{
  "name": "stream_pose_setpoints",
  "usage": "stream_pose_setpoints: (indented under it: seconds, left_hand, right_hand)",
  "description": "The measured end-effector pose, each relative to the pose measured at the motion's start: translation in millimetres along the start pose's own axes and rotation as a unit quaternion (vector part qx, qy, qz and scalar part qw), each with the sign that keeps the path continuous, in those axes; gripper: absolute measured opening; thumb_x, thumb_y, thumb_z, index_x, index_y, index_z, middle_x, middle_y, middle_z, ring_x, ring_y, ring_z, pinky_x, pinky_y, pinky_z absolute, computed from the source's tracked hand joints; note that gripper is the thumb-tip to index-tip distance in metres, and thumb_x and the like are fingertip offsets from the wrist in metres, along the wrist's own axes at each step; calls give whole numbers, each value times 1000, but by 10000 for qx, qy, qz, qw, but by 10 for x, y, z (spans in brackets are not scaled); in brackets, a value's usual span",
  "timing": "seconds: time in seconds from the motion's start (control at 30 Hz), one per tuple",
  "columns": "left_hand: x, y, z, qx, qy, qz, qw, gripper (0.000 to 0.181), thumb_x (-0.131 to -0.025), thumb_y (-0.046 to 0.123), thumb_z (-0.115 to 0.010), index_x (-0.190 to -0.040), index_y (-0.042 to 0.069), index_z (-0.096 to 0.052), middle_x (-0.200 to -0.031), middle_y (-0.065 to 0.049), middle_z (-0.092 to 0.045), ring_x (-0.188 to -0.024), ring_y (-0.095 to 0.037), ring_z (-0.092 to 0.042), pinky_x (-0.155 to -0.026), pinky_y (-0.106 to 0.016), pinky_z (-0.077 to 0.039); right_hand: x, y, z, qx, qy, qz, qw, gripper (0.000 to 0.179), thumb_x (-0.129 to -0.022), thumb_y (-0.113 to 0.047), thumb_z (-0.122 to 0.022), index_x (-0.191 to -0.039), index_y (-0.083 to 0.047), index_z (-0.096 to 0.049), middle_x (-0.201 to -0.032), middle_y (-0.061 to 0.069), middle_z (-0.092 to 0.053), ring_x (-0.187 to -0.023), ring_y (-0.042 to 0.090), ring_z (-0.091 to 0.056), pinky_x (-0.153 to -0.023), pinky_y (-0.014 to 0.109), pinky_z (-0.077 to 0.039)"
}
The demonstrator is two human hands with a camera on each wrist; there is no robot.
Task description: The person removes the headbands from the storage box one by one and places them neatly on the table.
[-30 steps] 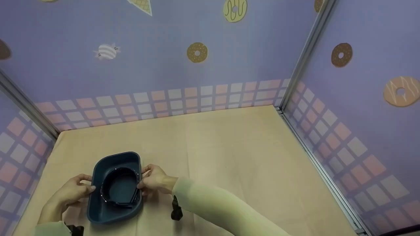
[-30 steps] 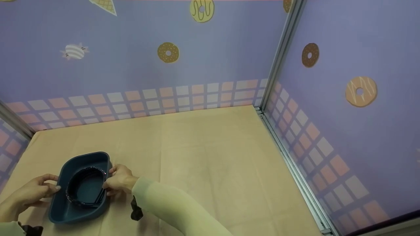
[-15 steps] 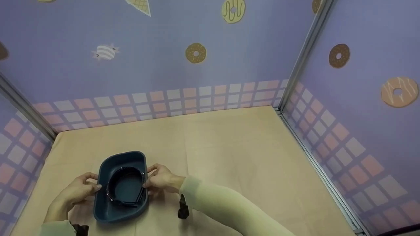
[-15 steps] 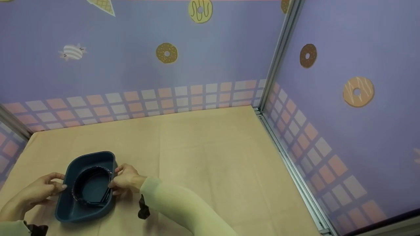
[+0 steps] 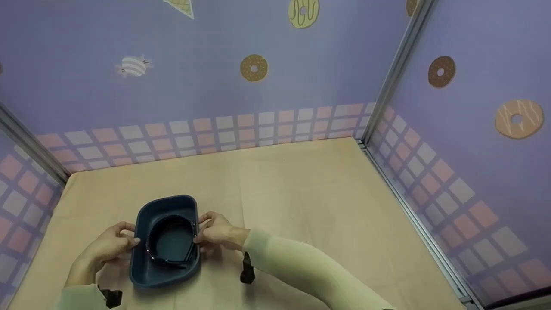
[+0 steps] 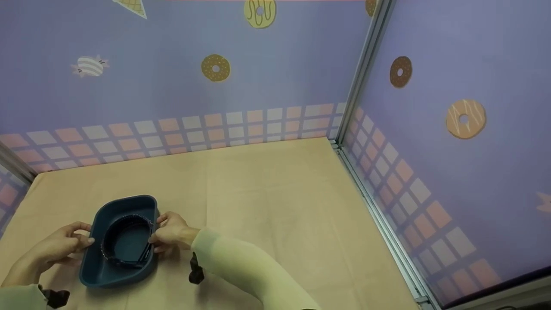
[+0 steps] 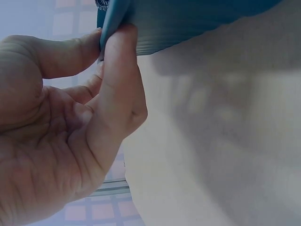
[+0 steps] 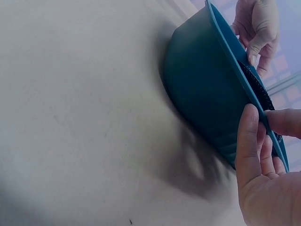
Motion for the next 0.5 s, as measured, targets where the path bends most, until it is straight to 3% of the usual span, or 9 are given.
stream_pose_setpoints:
  seconds: [0.33, 0.5]
  left_hand:
    - [-55, 70, -86, -54, 98, -63, 9999, 51, -113, 15, -62, -153, -7, -41, -121, -13, -73, -106, -18, -74, -82, -43, -69]
    - [-85, 131, -133, -149, 122, -48, 9998, 49, -112, 15, -63, -150, -7, -42, -124, -18, -72, -112, -26, -76, -81, -44, -67]
  right_hand:
    - [40, 19, 120, 52, -94, 41, 9999, 46, -89, 15, -79, -118, -15, -60, -91, 3, -71, -73, 17, -70, -58, 24, -62]
    - [69, 28, 184, 80, -87, 75, 9999, 46, -89, 16, -78, -119, -14, -60, -91, 4, -72, -71, 17, -70, -57, 25, -62]
Point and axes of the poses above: each hand's wrist, its own x-axis away from the middle knuckle, its own z-axis out of the back of the hand, y = z × x, the point moved 8 cm from there along -x, towards the middle knuckle
